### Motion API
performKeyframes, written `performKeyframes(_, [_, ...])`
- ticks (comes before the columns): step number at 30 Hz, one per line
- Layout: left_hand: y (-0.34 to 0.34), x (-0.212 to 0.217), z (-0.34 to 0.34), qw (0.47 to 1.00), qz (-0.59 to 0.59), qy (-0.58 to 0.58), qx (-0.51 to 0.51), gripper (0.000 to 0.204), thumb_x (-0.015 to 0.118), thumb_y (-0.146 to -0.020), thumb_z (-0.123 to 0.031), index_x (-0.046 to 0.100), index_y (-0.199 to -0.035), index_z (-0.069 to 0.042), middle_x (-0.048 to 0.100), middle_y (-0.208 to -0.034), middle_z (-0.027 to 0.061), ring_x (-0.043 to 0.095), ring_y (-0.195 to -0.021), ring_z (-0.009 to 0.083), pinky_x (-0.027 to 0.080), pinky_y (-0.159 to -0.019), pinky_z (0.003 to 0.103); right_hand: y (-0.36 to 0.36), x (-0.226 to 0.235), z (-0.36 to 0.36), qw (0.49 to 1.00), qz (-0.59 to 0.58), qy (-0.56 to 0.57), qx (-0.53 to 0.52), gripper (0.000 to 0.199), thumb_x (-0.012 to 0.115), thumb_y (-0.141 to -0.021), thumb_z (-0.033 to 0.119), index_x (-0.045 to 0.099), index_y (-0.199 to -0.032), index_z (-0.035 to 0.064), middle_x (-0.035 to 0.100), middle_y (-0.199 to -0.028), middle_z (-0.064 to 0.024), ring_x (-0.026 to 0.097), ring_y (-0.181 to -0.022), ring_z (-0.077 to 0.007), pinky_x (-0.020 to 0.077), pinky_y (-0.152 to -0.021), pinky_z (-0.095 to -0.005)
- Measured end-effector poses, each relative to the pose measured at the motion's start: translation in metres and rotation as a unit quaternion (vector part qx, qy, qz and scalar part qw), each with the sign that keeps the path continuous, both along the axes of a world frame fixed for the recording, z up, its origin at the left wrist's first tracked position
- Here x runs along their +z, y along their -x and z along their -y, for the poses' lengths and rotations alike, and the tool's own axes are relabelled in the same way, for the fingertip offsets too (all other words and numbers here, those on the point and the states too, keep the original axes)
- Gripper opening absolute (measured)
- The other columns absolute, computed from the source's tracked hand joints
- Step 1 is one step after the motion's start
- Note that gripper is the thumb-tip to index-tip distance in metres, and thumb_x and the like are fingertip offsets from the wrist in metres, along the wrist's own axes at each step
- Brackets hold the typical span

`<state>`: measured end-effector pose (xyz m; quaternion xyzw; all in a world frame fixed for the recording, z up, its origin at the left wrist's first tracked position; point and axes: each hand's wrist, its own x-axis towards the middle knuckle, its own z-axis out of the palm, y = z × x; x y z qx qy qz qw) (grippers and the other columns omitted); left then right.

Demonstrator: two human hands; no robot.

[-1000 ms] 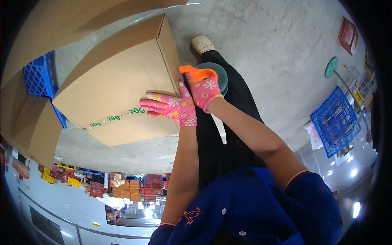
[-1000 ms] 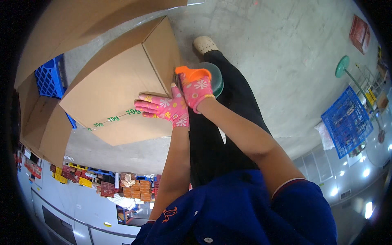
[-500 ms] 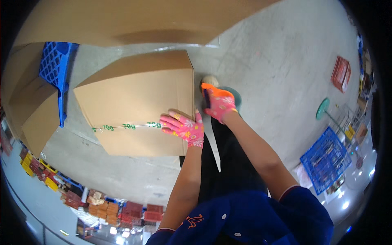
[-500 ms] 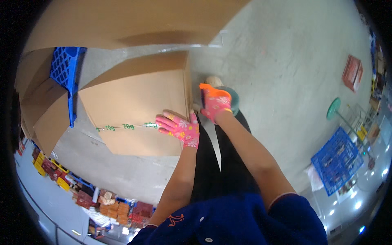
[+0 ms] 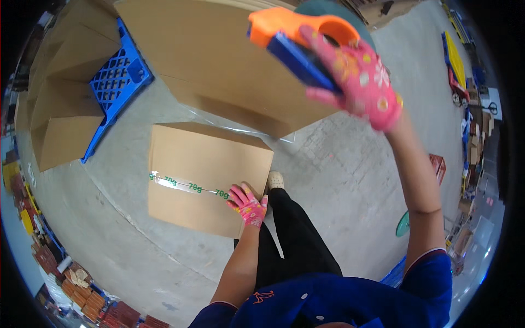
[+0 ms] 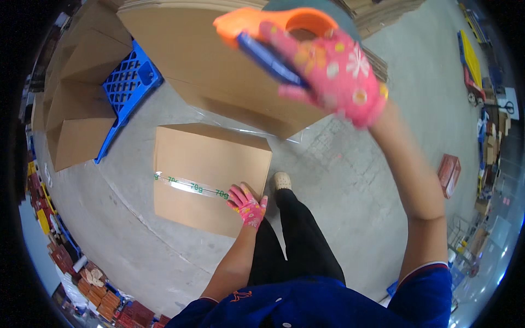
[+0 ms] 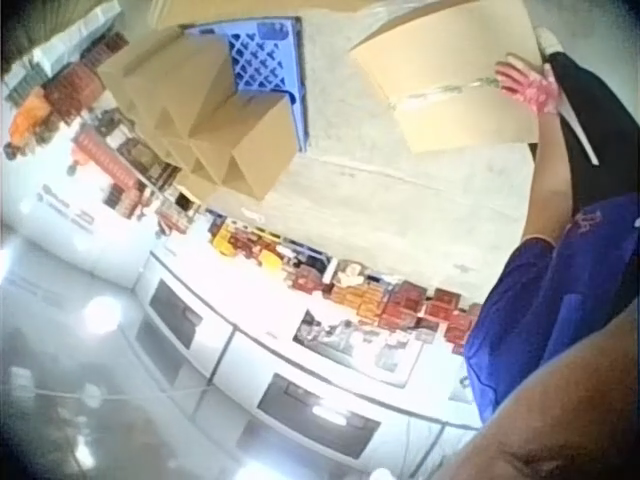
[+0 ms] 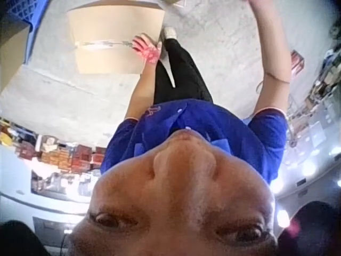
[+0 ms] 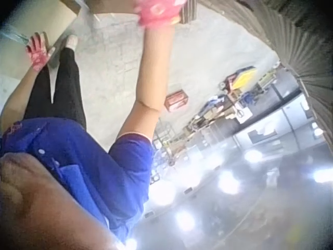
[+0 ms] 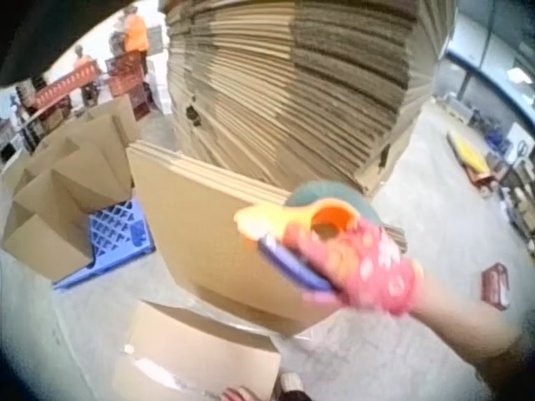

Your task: Assembling and taping cardboard boxes in a warehouse setting.

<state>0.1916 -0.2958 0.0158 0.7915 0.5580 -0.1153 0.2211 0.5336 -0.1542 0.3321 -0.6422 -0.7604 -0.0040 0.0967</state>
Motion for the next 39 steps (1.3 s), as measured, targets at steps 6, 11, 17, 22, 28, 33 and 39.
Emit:
performKeyframes(6, [0.009,0.005,-0.003,1.0,0.017,0.014,-0.002,0.104,0.067,-0.07,-0.05,0.012,-0.144,-0.003,0.004,-0.147,0.0303,0.001,-0.135,0.05,0.005,-0.102,0.067,-0.019,0.004,-0.061,0.999,0.03,-0.005,0.023,0.084,0.061,-0.077,0.052,0.028,-0.141,0.0087,0.043,-0.134,-0.0219,0.044,-0.121,-0.0365,0.036,-0.1,-0.0417])
performKeyframes(11, [0.012,0.006,-0.004,0.998,0.047,0.026,0.022,0.096,0.066,-0.073,-0.046,0.015,-0.145,-0.008,0.007,-0.149,0.0258,0.005,-0.137,0.046,0.005,-0.104,0.065,-0.016,-0.009,-0.082,0.999,0.015,-0.014,-0.04,0.08,0.064,-0.077,0.047,0.033,-0.138,0.0063,0.05,-0.125,-0.0218,0.05,-0.114,-0.0368,0.0407,-0.096,-0.0405])
performKeyframes(17, [0.04,-0.001,-0.032,0.994,0.108,-0.034,-0.002,0.076,0.061,-0.078,-0.039,0.029,-0.143,-0.016,0.017,-0.151,0.0145,0.016,-0.138,0.0376,0.007,-0.107,0.061,-0.019,-0.003,-0.102,0.988,-0.002,0.044,-0.147,0.086,0.063,-0.073,0.054,0.034,-0.138,0.0069,0.054,-0.122,-0.0209,0.055,-0.108,-0.0368,0.0422,-0.092,-0.0409])
performKeyframes(22, [0.068,-0.005,-0.08,0.992,0.092,-0.089,0.007,0.072,0.062,-0.078,-0.036,0.033,-0.141,-0.016,0.022,-0.149,0.0152,0.019,-0.137,0.0358,0.009,-0.109,0.057,-0.011,-0.018,-0.106,0.99,0.061,-0.071,-0.107,0.088,0.065,-0.071,0.054,0.033,-0.138,0.0063,0.055,-0.12,-0.021,0.056,-0.106,-0.0373,0.0418,-0.091,-0.0412])
performKeyframes(28, [0.084,-0.002,-0.103,0.99,0.083,-0.097,0.067,0.071,0.059,-0.082,-0.035,0.03,-0.142,-0.011,0.022,-0.148,0.0184,0.02,-0.136,0.0345,0.011,-0.109,0.055,-0.002,-0.025,-0.09,0.963,0.162,-0.091,-0.197,0.083,0.063,-0.078,0.052,0.028,-0.143,0.0143,0.06,-0.117,-0.0102,0.056,-0.107,-0.0269,0.0362,-0.092,-0.0435])
performKeyframes(33, [0.093,0.001,-0.106,0.99,0.079,-0.097,0.061,0.071,0.059,-0.082,-0.035,0.03,-0.142,-0.011,0.021,-0.148,0.0183,0.021,-0.136,0.0345,0.012,-0.109,0.054,-0.009,-0.035,-0.092,0.961,0.124,-0.014,-0.248,0.074,0.062,-0.079,0.053,0.038,-0.137,0.0138,0.063,-0.109,-0.0086,0.057,-0.105,-0.0243,0.0338,-0.088,-0.0449])
performKeyframes(39, [0.087,0.002,-0.106,0.99,0.099,-0.072,0.07,0.069,0.06,-0.082,-0.034,0.031,-0.141,-0.012,0.021,-0.148,0.018,0.02,-0.137,0.034,0.014,-0.109,0.052,-0.004,-0.047,-0.119,0.936,0.159,-0.072,-0.307,0.079,0.056,-0.078,0.061,0.037,-0.139,0.0156,0.059,-0.121,-0.0098,0.055,-0.111,-0.0262,0.0326,-0.092,-0.0478])
